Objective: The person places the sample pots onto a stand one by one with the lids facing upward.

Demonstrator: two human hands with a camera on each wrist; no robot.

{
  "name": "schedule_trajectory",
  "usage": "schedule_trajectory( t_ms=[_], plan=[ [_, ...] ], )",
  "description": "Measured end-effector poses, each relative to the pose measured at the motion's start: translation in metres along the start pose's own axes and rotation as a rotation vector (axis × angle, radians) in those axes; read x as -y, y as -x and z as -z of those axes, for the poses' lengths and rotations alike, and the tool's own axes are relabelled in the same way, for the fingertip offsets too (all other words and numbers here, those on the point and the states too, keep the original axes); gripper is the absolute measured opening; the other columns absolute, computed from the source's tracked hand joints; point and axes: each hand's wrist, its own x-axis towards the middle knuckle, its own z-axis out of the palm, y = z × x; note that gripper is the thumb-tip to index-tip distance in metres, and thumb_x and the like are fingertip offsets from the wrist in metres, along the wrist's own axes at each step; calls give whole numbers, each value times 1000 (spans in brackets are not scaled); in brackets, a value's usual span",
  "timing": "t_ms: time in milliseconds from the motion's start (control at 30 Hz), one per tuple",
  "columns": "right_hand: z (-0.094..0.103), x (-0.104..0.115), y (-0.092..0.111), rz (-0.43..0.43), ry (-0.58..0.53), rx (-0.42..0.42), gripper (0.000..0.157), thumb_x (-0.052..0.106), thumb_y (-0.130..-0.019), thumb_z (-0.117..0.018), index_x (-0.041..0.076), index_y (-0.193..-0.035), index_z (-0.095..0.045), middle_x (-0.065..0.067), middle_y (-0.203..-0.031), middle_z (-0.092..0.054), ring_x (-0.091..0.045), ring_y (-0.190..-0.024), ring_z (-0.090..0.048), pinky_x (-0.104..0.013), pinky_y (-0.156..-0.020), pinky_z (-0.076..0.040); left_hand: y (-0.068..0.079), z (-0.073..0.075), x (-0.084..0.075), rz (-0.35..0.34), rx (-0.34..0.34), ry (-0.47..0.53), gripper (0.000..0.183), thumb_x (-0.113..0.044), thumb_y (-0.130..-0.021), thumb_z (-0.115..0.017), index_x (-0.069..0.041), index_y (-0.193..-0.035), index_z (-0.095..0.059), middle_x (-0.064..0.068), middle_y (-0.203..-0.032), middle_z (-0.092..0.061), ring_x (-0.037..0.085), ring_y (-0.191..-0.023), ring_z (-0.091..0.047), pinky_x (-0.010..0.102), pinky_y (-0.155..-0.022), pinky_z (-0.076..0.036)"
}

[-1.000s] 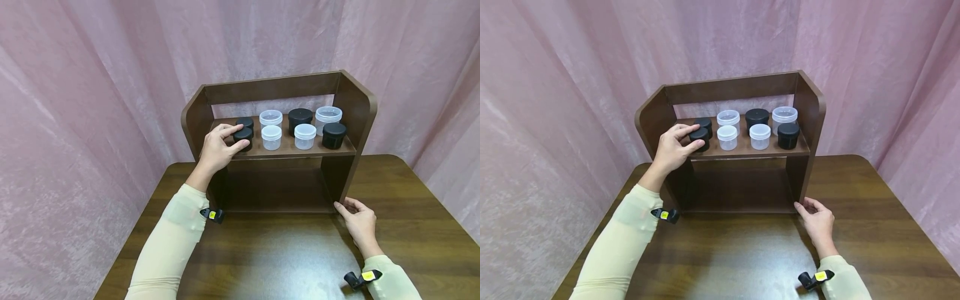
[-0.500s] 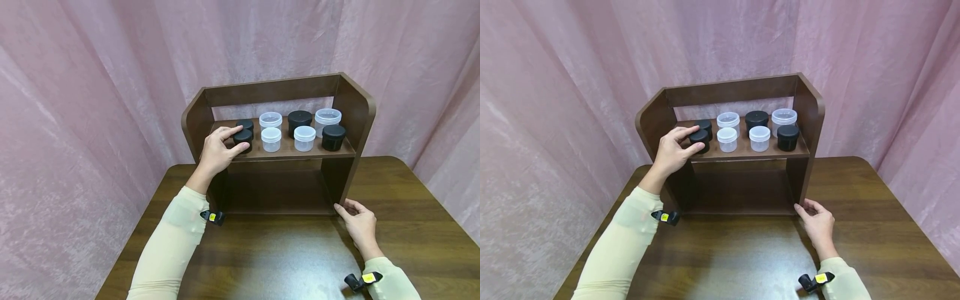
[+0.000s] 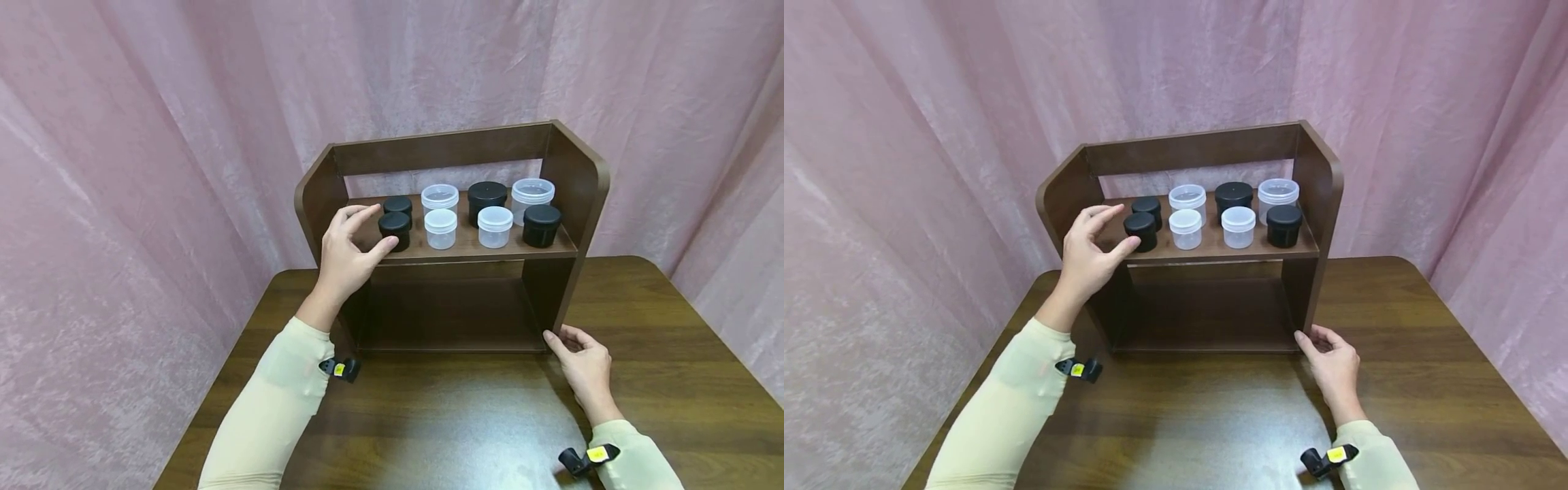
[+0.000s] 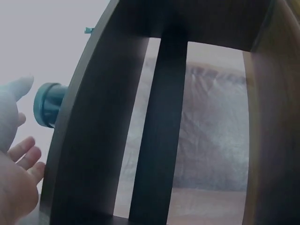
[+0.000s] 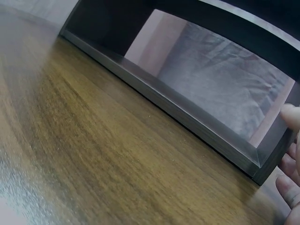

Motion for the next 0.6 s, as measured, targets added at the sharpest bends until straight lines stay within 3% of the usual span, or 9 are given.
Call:
schedule_trajectory(
  t_ms=[100,233,433,500,600],
  plan=[
    [-2,2,0,-6,-29,18,47,37,-81,-78,6,-114,-68,1,-102,-67,3,-87,-56,-10,-71,-42,12,8,-5,-51,-41,-21,54,-26,-75,-83,-9,-124,-65,10,-121,-56,22,-115,-51,43,-89,-43],
    [-4,4,-1,9,-29,68,53,36,-83,-76,4,-124,-63,-10,-113,-65,-8,-97,-57,-9,-75,-41,34,22,-8,-66,-67,-31,53,-22,-75,-83,-10,-123,-66,9,-120,-57,23,-113,-53,43,-91,-44],
    [7,6,-6,81,62,234,72,41,-88,-69,-1,-140,-44,-23,-130,-53,-34,-114,-55,-9,-77,-39,66,41,-2,-67,-21,-21,47,-13,-73,-84,-5,-116,-69,7,-113,-62,25,-104,-59,36,-83,-46],
    [18,10,-9,116,104,306,75,42,-89,-67,-1,-144,-38,-26,-135,-49,-39,-117,-53,-16,-81,-43,76,48,2,-62,8,-36,45,-13,-73,-83,-6,-115,-70,6,-111,-63,24,-103,-59,33,-81,-46],
    [40,18,-16,210,198,375,78,43,-89,-67,0,-146,-34,-29,-138,-44,-45,-121,-48,-40,-91,-45,90,60,9,-44,61,-73,43,-14,-74,-83,-8,-115,-70,5,-112,-63,23,-105,-59,32,-84,-47]
  ],
)
